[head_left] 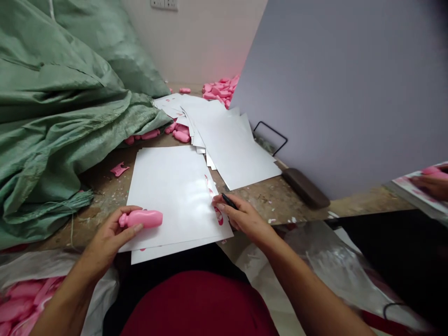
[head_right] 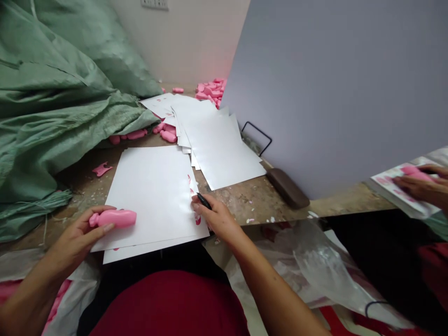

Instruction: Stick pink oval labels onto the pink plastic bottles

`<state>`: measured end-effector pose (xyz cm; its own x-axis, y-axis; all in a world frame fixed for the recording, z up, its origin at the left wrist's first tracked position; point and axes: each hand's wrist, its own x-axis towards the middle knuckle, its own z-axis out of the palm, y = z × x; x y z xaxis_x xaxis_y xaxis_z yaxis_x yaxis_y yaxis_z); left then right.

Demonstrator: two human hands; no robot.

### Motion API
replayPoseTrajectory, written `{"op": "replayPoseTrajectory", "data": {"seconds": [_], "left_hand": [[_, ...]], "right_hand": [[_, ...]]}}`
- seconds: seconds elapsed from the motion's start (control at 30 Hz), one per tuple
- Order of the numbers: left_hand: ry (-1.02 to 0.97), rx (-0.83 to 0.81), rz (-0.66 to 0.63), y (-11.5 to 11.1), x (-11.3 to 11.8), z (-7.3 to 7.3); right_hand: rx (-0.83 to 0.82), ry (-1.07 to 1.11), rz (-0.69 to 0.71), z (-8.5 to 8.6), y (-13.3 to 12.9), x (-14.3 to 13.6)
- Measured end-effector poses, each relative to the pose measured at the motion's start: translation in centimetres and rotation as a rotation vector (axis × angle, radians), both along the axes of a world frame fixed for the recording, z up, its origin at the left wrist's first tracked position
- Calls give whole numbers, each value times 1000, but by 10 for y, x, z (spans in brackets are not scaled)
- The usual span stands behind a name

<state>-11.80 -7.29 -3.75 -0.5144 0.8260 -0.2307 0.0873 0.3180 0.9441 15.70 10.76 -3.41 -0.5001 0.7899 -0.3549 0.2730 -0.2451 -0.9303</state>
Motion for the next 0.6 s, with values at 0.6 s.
{"op": "replayPoseTrajectory", "data": {"seconds": [0.6], "left_hand": [[-17,41,68,9,17,-2]], "right_hand": [[226,-51,-23,8,23,-35]]}}
